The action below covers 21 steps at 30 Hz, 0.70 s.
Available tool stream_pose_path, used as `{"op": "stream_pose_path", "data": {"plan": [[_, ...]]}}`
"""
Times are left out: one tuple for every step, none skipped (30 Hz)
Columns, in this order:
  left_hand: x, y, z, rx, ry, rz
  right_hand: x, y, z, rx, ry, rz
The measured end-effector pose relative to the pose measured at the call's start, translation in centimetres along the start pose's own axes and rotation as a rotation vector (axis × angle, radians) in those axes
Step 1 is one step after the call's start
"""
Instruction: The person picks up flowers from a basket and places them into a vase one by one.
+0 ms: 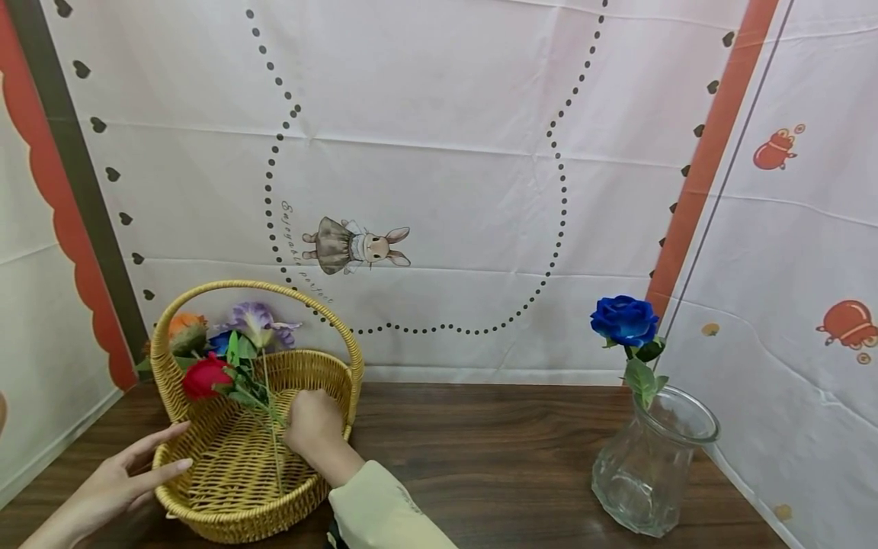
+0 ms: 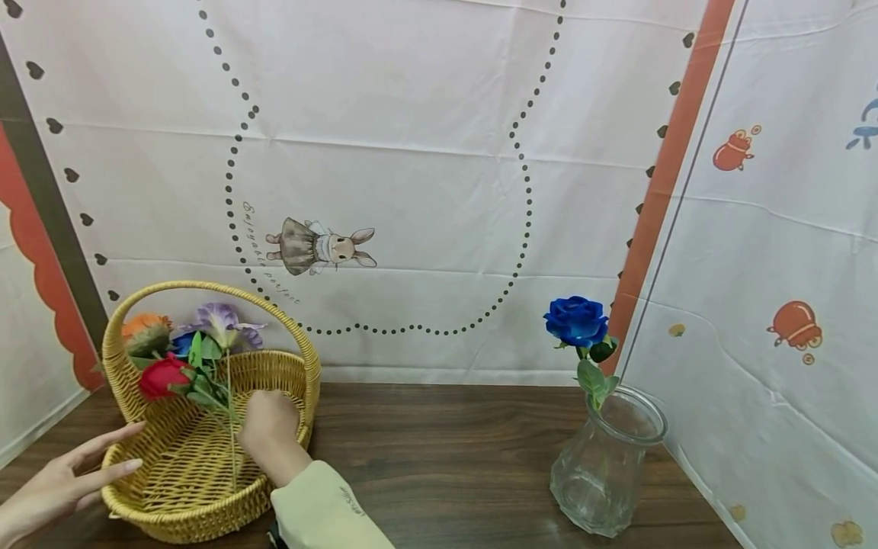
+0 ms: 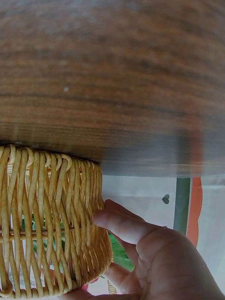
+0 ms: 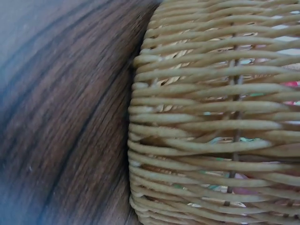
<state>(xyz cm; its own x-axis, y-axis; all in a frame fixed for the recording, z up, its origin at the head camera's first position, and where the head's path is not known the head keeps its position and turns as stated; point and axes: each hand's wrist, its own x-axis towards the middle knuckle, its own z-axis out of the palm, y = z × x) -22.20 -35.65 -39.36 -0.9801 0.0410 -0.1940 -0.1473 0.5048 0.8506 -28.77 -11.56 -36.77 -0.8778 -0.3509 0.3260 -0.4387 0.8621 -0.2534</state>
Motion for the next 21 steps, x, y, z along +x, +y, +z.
{"op": "stream_pose_path", "data": {"plan": [[0.0, 0.0, 0.0, 0.001, 0.001, 0.0, -0.1, 0.0, -0.1, 0.023, 0.012, -0.006], [0.0, 0.0, 0.1, 0.003, 0.005, 0.001, -0.1, 0.0, -0.2, 0.042, 0.03, -0.012], [0.0, 0.1, 0.1, 0.003, 0.006, 0.001, -0.2, 0.0, -0.3, 0.067, 0.047, -0.019], [0.0, 0.1, 0.1, 0.004, 0.01, -0.002, -0.2, -0.1, -0.4, 0.089, 0.066, -0.03], [0.0, 0.1, 0.2, 0.009, 0.012, -0.002, -0.2, -0.1, -0.7, 0.111, 0.084, -0.037], [0.1, 0.2, 0.2, 0.01, 0.015, 0.0, -0.3, -0.2, -0.9, 0.125, 0.104, -0.044], [0.1, 0.1, 0.2, 0.015, 0.014, 0.007, -0.3, -0.3, -1.2, 0.142, 0.118, -0.052], [0.1, 0.2, 0.2, 0.018, 0.018, 0.006, -0.3, -0.4, -1.6, 0.156, 0.131, -0.052], [0.1, 0.1, 0.2, 0.018, 0.019, 0.008, -0.3, -0.5, -1.9, 0.174, 0.139, -0.052], [0.1, 0.1, 0.3, 0.019, 0.022, 0.01, -0.3, -0.7, -2.3, 0.186, 0.149, -0.048], [0.0, 0.1, 0.3, 0.021, 0.025, 0.014, -0.4, -0.8, -2.7, 0.201, 0.154, -0.044], [0.0, 0.1, 0.3, 0.022, 0.029, 0.015, -0.4, -0.9, -3.1, 0.205, 0.161, -0.042], [0.0, 0.0, 0.3, 0.025, 0.03, 0.018, -0.4, -1.0, -3.4, 0.21, 0.162, -0.045], [0.0, 0.0, 0.3, 0.028, 0.035, 0.022, -0.4, -1.1, -3.8, 0.213, 0.163, -0.042], [0.0, 0.0, 0.3, 0.028, 0.036, 0.014, -0.5, -1.1, -4.0, 0.208, 0.164, -0.047], [0.0, -0.1, 0.3, 0.029, 0.038, 0.015, -0.5, -1.1, -4.3, 0.194, 0.167, -0.056], [0.0, -0.1, 0.3, 0.028, 0.039, 0.006, -0.6, -1.1, -4.6, 0.175, 0.167, -0.065], [0.0, -0.1, 0.3, 0.031, 0.039, 0.007, -0.7, -1.1, -4.9, 0.151, 0.173, -0.077], [0.0, -0.1, 0.3, 0.034, 0.038, 0.009, -0.8, -1.1, -5.2, 0.131, 0.175, -0.086], [0.0, -0.2, 0.2, 0.035, 0.039, 0.009, -1.0, -1.0, -5.4, 0.115, 0.175, -0.094], [0.1, -0.2, 0.2, 0.031, 0.034, 0.0, -1.2, -0.9, -5.7, 0.103, 0.17, -0.101]]}}
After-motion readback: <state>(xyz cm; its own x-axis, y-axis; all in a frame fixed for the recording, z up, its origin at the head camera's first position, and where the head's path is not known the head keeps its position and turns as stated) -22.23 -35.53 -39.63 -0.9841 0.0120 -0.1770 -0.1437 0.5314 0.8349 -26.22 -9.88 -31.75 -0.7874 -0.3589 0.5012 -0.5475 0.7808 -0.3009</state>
